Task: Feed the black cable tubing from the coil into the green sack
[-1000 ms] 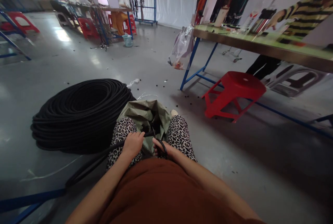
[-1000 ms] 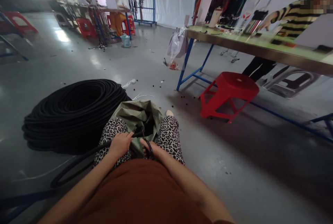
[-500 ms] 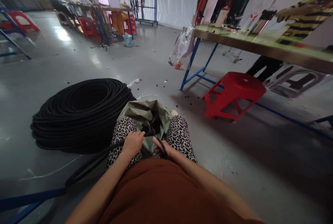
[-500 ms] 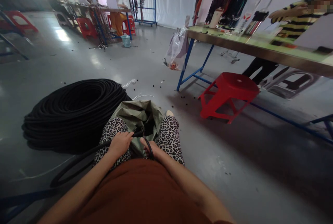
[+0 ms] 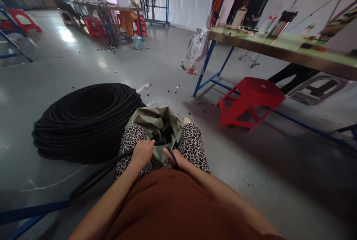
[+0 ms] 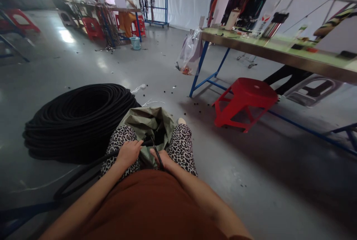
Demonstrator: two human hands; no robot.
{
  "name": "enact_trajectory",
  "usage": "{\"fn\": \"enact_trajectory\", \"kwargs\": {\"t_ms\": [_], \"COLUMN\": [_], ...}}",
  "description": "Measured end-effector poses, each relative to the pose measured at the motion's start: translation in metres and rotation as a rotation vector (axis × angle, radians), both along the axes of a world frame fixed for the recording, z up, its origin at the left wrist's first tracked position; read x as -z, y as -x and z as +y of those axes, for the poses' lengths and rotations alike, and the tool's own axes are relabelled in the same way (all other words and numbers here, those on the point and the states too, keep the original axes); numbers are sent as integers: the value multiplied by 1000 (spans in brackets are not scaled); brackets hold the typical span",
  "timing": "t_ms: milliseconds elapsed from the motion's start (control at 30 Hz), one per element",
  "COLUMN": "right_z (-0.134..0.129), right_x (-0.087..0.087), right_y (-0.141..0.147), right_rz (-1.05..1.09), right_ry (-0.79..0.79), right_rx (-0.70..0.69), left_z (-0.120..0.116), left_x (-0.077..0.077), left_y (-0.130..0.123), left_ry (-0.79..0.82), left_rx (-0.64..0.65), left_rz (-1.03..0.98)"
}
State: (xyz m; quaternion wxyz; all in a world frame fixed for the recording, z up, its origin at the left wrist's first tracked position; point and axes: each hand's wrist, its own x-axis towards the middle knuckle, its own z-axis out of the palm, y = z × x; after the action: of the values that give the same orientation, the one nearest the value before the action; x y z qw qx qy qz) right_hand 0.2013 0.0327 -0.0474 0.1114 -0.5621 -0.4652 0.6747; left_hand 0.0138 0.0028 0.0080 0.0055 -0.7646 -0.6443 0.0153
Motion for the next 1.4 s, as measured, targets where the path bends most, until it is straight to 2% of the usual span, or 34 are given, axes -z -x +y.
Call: {"fn": "enact_trajectory", "kwargs": {"t_ms": [333, 533, 767, 1100, 1300, 1400], "right_z": [1, 3, 3, 4, 5, 3], "right_x": [8, 0, -7, -5, -4, -2], "right_y": [-1, 1, 1, 1, 1, 1], "right_rz": [-145, -271, -359, -352, -350, -207], "right_ry": [-175, -291, -332, -359, -287, -105], "right_rx": [-104, -192, -270, -296, -254, -118], "left_z": [0, 0, 1, 0, 0, 0], "left_x": [3, 1, 4, 0, 2, 4], "left_y": [1, 0, 1, -1, -1, 0], "left_ry": [-40, -6, -13, 6, 4, 10], "left_rx": [10, 19, 31, 13, 5, 1], "left_rz": [-6, 28, 14, 37, 42, 48]}}
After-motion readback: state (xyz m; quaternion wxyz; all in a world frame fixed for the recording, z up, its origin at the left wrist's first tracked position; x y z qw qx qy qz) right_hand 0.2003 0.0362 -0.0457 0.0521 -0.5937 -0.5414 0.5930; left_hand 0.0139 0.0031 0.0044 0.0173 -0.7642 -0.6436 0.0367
